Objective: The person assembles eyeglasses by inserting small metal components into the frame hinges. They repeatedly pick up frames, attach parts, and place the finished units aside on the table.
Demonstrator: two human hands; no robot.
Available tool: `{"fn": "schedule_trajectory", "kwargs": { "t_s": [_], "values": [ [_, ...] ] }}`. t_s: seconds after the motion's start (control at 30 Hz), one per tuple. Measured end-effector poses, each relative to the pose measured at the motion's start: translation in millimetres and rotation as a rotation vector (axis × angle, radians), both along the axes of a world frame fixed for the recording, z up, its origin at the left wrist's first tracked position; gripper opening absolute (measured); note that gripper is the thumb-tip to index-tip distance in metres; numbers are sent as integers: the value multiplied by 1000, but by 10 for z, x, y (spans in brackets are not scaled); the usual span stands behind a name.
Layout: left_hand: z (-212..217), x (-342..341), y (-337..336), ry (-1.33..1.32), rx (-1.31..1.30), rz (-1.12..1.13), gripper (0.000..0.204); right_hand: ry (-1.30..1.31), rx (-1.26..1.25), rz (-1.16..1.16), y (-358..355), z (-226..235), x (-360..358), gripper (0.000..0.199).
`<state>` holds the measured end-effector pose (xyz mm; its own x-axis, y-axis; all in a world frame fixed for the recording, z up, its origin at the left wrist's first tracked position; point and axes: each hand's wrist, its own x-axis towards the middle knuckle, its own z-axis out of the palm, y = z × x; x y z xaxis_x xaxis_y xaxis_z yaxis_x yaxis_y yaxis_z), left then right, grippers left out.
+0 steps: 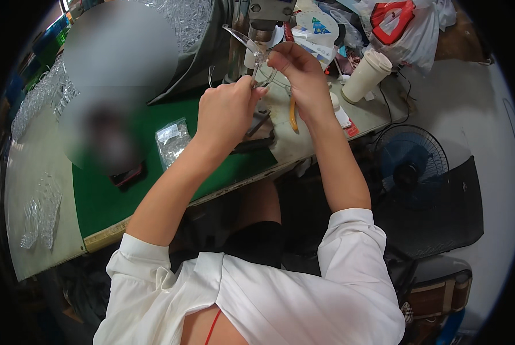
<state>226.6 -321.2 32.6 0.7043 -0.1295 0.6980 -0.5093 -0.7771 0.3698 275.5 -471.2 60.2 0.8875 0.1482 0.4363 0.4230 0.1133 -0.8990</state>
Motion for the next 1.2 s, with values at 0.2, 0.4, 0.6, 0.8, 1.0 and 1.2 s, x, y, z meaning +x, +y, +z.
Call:
{"fn": "schedule_trajectory", "kwargs": {
  "t_s": [0.2, 0.4, 0.6, 0.8, 1.0, 1.2],
  "values": [
    [-49, 154, -90, -38, -34, 42, 31, 31, 48, -24, 3, -30, 154, 19],
    [-61, 190, -160, -62, -95, 55, 32, -442, 517, -185, -212, 1012, 112, 15],
    [-70, 171, -168, -34, -155, 70, 31, -709, 412, 175, -308, 1140, 80, 14],
    [-109, 203, -161, -54, -168, 81, 29, -723, 475, 65, -149, 942, -80, 9],
    [-80, -358, 403, 121, -536, -232, 16, -743, 383, -206, -792, 842, 366, 20],
    [-476, -2267, 2642, 259, -978, -212, 28, -297, -143, -312, -17, -951, -637, 33]
  ]
}}
